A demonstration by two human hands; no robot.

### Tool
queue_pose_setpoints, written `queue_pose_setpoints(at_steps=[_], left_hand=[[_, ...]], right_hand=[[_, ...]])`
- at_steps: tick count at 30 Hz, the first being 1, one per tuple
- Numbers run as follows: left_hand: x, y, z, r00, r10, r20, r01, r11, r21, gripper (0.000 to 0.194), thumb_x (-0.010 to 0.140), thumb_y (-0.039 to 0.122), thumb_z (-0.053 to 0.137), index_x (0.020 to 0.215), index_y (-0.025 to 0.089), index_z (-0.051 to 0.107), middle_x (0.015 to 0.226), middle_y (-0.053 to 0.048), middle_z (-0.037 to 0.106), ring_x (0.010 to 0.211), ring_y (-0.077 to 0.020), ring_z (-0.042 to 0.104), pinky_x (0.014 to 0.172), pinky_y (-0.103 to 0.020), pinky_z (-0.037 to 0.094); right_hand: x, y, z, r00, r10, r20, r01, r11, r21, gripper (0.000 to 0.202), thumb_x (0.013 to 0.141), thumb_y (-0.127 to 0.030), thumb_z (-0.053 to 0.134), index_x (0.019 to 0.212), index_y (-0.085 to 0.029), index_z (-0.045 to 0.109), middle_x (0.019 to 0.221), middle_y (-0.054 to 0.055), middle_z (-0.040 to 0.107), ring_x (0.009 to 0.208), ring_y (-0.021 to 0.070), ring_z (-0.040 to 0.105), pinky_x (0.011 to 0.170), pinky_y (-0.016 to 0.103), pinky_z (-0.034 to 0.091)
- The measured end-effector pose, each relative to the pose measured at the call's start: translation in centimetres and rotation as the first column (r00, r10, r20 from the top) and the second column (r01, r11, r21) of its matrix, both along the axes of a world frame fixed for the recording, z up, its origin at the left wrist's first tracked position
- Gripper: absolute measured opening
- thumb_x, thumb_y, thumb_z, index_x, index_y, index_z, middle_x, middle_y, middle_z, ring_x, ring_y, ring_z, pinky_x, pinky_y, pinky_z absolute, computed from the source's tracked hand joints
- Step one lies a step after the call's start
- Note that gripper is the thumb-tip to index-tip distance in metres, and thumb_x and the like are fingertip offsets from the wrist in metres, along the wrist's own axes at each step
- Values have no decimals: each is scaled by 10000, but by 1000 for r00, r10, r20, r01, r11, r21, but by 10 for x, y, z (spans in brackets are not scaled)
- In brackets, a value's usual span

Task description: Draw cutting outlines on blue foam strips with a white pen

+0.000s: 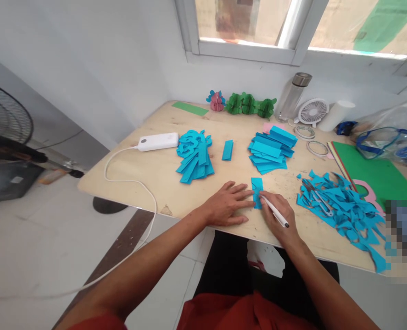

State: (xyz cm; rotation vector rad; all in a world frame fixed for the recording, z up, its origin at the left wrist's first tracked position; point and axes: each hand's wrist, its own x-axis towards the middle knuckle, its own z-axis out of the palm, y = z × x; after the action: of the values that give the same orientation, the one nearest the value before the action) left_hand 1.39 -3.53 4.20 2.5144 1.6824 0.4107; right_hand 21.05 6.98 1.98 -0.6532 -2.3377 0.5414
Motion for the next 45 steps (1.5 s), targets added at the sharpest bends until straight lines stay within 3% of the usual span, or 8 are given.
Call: queue_pose_setpoints(at_steps=[4,7,11,14,17,25,36,45], left_hand=[[-1,0,-1,1000,-3,21,3,1000,23,439,879,481,508,1281,307,534,1443,-55,448,1344,-296,347,1082,-485,250],[-1,1,-3,1000,-2,31,1,1000,30,434,872,475,519,1272,309,545,1434,-55,459,1338,-300,357,1079,-486,253],[-1,1,-3,1000,-7,30,6,1000,24,427,883,475,503,1270,301,549,1441,-58,451,1347,-300,345,1083,-489,247],[-1,1,-2,999,-5,34,4,1000,18,436,874,476,518,1275,307,547,1438,-58,456,1343,-299,351,1082,-491,252],[-2,2,-1,999,-1,41,1,1000,10,440,868,480,527,1276,318,546,1442,-53,453,1345,-300,350,1081,-497,254],[-4,3,-4,996,-1,91,1,1000,-8,437,866,487,533,1269,319,548,1453,-35,442,1364,-289,327,1100,-493,234],[-5,3,-7,994,-1,109,2,1000,-4,427,867,483,539,1261,318,551,1458,-34,435,1368,-281,323,1109,-490,211],[-5,3,-6,993,-6,120,8,1000,-9,424,867,483,541,1258,320,559,1445,-37,450,1367,-286,325,1100,-482,227]], right_hand=[[0,-2,4,1000,-4,6,4,999,-33,272,926,-325,467,1099,-234,655,1021,79,707,971,241,642,893,426,485],[-1,-2,9,998,-27,-49,19,986,-167,257,911,-333,489,1067,-228,664,1029,74,705,980,233,639,905,415,482],[-7,1,13,980,-128,-155,49,899,-435,254,881,-381,519,997,-208,663,993,69,703,913,215,647,811,364,513],[-14,2,11,973,-179,-143,78,847,-526,243,831,-402,564,919,-190,642,834,53,696,717,183,631,637,305,502],[-19,2,9,967,-221,-126,123,839,-530,205,803,-397,584,827,-195,608,707,23,662,600,154,580,548,271,452],[-21,-2,11,975,-208,-85,143,866,-479,193,810,-391,572,807,-201,604,656,3,642,524,129,522,498,249,400],[-23,-5,16,977,-205,-62,159,888,-431,185,814,-378,564,785,-199,602,589,-25,566,505,118,475,486,240,365],[-22,-6,15,963,-259,-80,211,902,-378,174,804,-358,550,748,-198,591,620,-13,589,526,120,491,508,244,384]])
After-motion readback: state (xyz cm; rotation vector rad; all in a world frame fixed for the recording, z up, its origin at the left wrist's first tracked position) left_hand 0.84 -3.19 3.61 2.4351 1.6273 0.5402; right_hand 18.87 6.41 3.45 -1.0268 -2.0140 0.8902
